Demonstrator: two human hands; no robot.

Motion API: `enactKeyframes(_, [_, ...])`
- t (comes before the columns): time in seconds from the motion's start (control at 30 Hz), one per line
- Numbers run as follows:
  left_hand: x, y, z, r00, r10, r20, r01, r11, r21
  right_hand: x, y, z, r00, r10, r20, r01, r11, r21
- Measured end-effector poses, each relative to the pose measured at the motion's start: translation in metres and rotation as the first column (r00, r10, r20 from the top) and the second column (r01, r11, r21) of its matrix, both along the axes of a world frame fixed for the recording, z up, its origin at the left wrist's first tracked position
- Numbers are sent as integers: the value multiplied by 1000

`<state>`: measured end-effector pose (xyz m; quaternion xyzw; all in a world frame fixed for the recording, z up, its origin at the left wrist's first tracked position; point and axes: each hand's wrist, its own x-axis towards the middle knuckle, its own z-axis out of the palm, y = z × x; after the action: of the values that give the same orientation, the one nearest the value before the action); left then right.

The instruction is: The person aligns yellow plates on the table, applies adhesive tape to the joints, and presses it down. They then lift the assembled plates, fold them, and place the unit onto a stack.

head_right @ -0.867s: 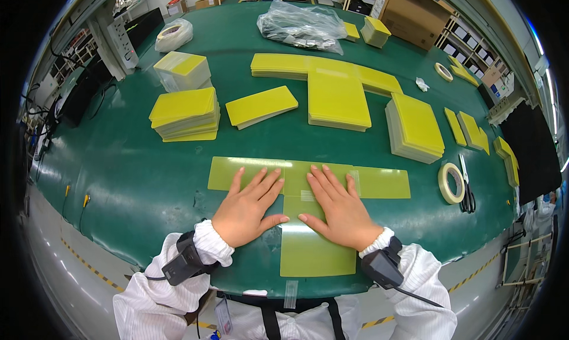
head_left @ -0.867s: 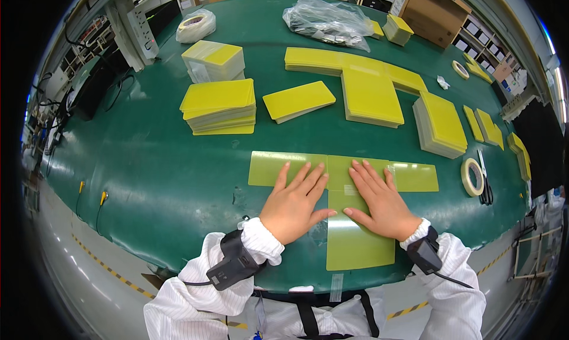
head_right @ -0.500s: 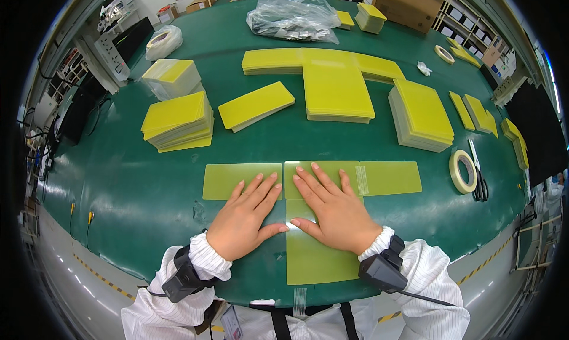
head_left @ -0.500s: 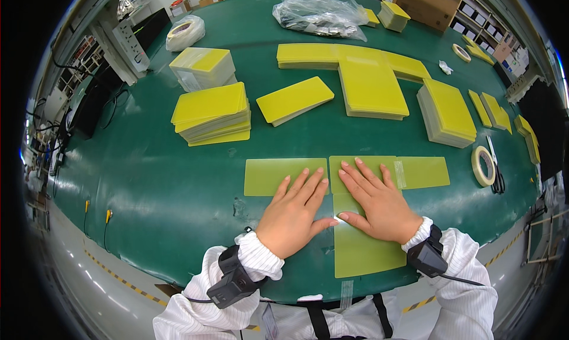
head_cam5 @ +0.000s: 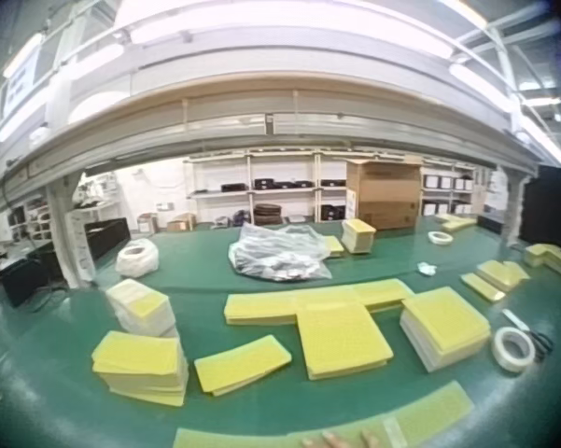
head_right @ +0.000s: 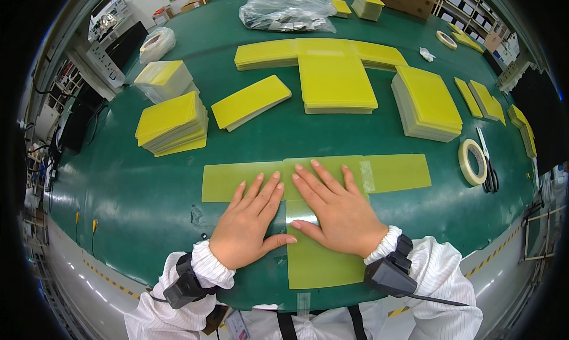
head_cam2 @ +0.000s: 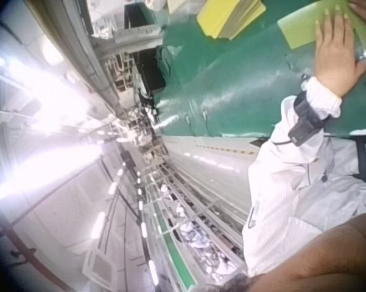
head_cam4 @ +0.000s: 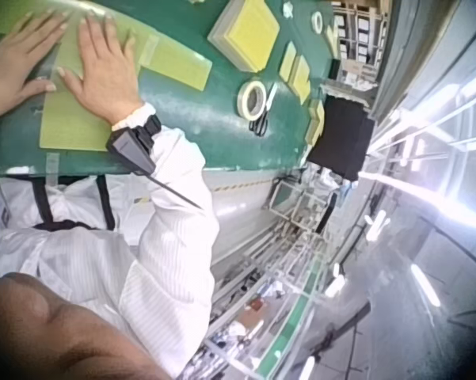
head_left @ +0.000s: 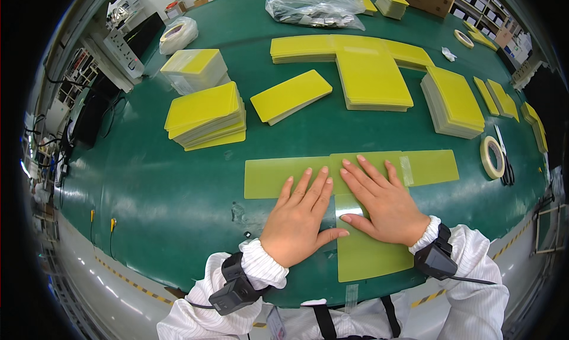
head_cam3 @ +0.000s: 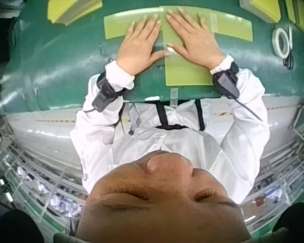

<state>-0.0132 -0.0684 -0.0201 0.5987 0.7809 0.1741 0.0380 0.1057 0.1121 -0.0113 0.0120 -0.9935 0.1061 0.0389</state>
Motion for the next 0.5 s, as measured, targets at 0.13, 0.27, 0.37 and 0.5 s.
enactKeyframes(0.13, [1,3,0,1000,7,1,-7,1000,-18,1,1,-1,1000,4,-3,-4,1000,0])
enactKeyframes(0.27, [1,3,1,1000,6,-1,-6,1000,-29,2,1,0,1000,-2,4,2,1000,-8])
enactKeyframes(0.37, [1,3,0,1000,1,6,-1,1000,-28,2,1,-1,1000,-7,8,7,1000,-9])
enactKeyframes(0.5, [0,3,2,1000,-3,17,4,999,-38,2,1,0,1000,-8,27,9,1000,-20])
